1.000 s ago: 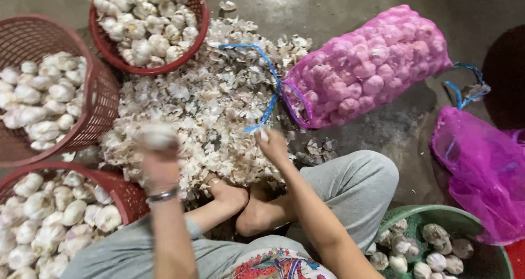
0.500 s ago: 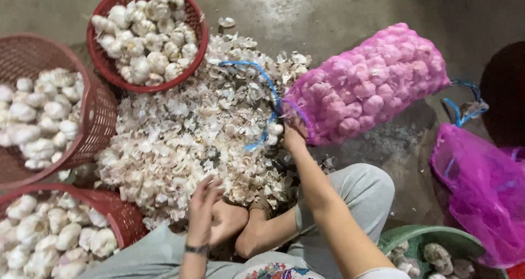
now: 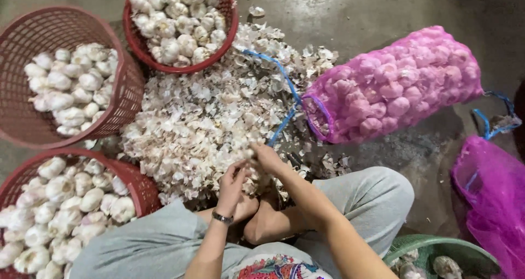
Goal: Peeling the outer skin off garlic bulbs by hand and sorting them into baskets while sitting on the floor.
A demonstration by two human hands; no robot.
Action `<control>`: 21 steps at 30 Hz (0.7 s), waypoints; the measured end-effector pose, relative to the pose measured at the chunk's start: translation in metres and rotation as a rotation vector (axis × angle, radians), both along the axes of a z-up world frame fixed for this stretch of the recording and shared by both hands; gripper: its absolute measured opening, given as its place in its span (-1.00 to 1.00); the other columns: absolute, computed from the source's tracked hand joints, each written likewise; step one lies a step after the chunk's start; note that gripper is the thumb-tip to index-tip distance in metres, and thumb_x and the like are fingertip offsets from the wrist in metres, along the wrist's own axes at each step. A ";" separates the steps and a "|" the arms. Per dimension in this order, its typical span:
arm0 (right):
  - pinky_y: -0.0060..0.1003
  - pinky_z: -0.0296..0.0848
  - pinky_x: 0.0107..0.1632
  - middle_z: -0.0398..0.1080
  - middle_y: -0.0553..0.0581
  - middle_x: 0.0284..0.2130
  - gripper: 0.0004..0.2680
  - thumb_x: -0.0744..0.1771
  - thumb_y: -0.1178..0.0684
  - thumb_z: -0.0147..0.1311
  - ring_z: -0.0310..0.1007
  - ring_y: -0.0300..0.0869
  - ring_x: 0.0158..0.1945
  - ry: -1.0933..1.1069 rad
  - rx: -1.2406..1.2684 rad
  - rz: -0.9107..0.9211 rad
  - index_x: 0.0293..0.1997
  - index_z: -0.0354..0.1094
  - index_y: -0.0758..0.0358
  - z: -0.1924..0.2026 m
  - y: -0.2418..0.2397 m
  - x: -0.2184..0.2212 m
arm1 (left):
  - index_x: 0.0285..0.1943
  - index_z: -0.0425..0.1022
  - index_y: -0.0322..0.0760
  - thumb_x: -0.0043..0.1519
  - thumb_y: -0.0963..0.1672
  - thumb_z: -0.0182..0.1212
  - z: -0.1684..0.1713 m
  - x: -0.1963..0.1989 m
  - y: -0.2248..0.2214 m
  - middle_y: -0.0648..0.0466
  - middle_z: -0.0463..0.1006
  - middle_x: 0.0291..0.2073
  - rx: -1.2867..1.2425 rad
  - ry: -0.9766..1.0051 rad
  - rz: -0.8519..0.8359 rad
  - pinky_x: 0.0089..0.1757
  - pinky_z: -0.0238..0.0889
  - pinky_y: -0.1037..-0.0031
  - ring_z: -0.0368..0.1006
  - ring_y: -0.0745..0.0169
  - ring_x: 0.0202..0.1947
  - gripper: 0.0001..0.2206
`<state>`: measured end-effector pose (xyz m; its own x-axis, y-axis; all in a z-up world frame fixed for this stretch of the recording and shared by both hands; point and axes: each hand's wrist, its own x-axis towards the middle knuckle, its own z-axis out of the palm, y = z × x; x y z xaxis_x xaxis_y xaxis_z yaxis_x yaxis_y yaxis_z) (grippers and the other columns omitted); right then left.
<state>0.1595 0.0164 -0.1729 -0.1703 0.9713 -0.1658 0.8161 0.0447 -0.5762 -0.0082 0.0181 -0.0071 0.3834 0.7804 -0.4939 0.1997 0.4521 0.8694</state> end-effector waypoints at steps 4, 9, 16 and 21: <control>0.10 0.46 0.00 0.50 0.33 -0.13 -0.60 0.33 -0.36 0.09 0.52 0.15 -0.06 0.664 -0.195 -0.579 0.06 0.42 0.15 0.052 0.014 -0.017 | 0.51 0.05 -0.31 0.38 -0.15 0.02 0.033 0.002 0.002 -0.36 0.24 0.30 0.110 0.077 -0.010 0.12 0.28 0.04 0.34 -0.31 0.21 -0.50; -0.15 0.54 -0.20 0.44 0.11 -0.57 -0.54 0.45 -0.33 -0.20 0.49 -0.14 -0.45 0.971 -0.140 -0.706 -0.41 0.49 0.22 0.078 -0.013 -0.017 | 0.59 -0.11 -0.29 0.32 -0.20 0.13 0.006 0.004 -0.011 -0.34 0.13 0.41 0.117 -0.030 -0.040 0.19 0.25 0.06 0.23 -0.23 0.32 -0.35; -0.24 0.39 -0.30 0.42 0.24 -0.61 -0.66 0.43 -0.13 -0.01 0.30 -0.27 -0.44 0.718 0.063 -0.801 -0.48 0.46 0.24 0.142 -0.052 -0.015 | 0.57 -0.08 -0.12 0.16 -0.26 0.31 0.061 0.014 -0.028 -0.41 0.21 0.33 0.417 0.069 -0.251 0.19 0.20 -0.14 0.16 -0.52 0.30 -0.20; -0.37 0.25 -0.36 0.21 -0.10 -0.67 -0.60 0.45 -0.22 -0.09 0.20 -0.27 -0.47 0.913 0.036 -0.917 -0.61 0.22 0.07 0.194 -0.058 -0.027 | 0.51 0.09 0.06 0.10 -0.23 0.41 0.039 0.011 -0.033 -0.24 0.41 0.14 0.529 0.159 -0.268 0.15 0.29 -0.03 0.35 -0.35 0.20 -0.22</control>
